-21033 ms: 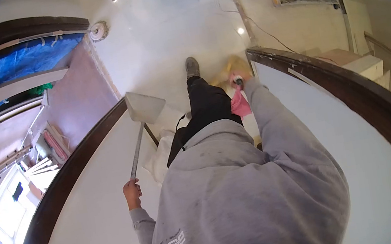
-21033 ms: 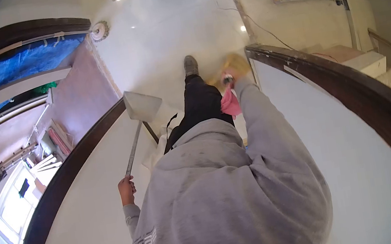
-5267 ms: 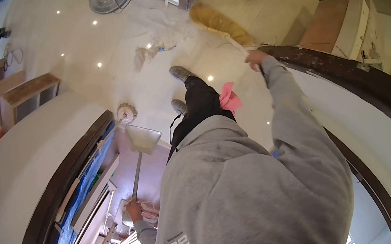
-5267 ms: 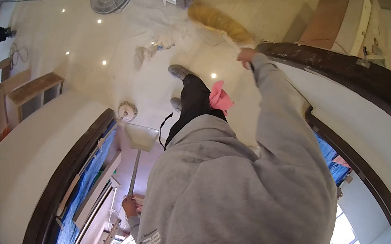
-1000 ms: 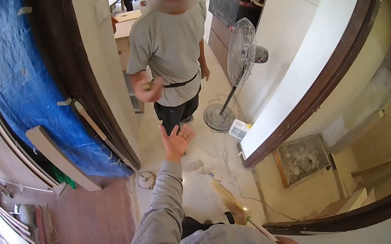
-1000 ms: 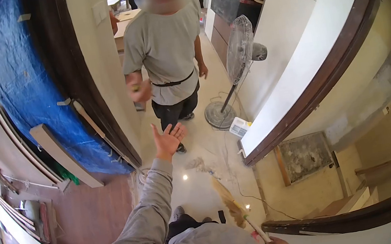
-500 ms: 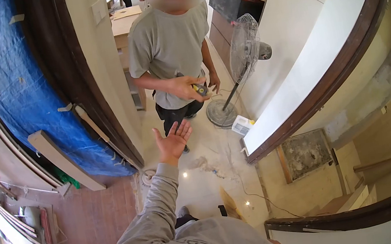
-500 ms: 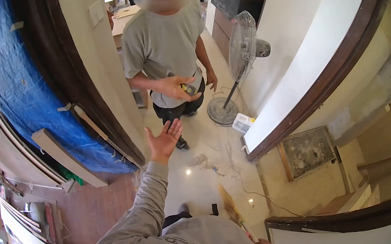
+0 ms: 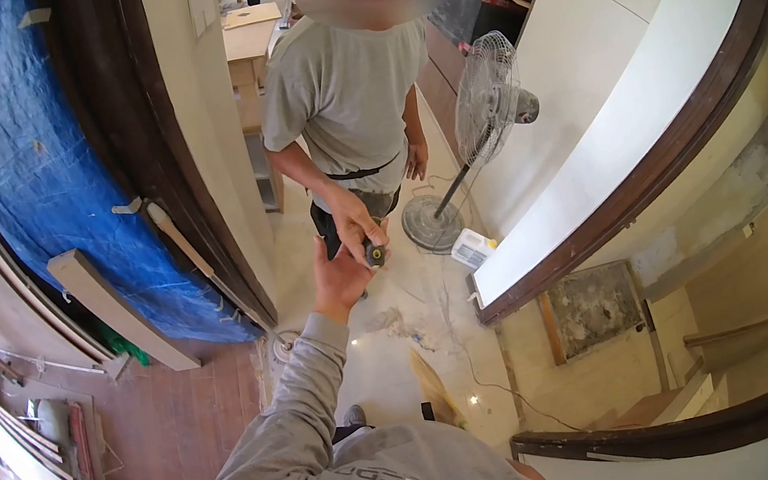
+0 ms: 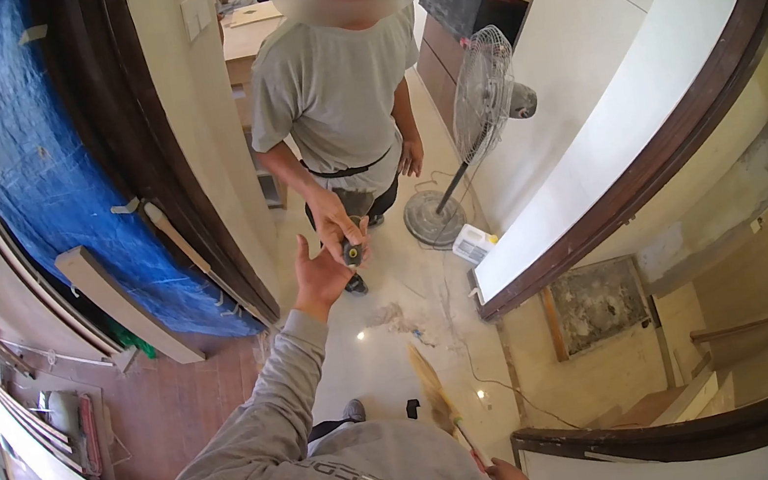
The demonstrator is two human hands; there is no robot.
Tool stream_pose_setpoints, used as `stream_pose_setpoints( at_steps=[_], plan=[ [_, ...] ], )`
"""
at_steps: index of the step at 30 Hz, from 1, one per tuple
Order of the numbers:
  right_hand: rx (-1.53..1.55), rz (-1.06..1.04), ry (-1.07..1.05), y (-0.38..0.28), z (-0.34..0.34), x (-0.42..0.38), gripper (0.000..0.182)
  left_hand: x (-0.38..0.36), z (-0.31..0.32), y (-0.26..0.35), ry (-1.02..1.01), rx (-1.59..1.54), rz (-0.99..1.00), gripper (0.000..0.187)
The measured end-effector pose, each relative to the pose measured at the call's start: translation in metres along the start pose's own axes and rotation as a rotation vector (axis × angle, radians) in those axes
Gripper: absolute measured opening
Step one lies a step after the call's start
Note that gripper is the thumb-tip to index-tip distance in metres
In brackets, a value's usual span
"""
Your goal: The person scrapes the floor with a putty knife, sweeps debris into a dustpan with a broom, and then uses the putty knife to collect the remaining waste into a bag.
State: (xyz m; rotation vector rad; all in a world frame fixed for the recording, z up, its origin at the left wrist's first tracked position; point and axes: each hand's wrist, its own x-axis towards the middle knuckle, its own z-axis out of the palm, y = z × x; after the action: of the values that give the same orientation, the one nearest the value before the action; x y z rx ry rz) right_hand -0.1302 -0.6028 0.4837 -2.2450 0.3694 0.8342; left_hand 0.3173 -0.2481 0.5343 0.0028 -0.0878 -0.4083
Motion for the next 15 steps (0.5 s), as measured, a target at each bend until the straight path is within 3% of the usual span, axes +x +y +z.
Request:
stream_pose_setpoints(
  at_steps=[2,4,6,15],
  plan=[
    [-0.127,0.075,-0.102,-0.028,-0.007,-0.002,0.037,-0.011,0.007,-0.005,0.018,0.05,-0.028,0.078],
    [-0.125,-0.001,-0.071,-0.019,0.0,0.027,0.038,0.005,-0.015,0.005,-0.269,-0.158,-0.153,0.071],
    [-0.13,-0.068,-0.041,-0.001,0.01,0.06,0.039,0.01,0.0,0.004,0.047,-0.092,-0.144,0.063],
    [-0.281,-0.174,-0.102,0.173,0.09,0.081,0.045,0.002,-0.008,0.006,0.03,-0.037,-0.088,0.046]
  ],
)
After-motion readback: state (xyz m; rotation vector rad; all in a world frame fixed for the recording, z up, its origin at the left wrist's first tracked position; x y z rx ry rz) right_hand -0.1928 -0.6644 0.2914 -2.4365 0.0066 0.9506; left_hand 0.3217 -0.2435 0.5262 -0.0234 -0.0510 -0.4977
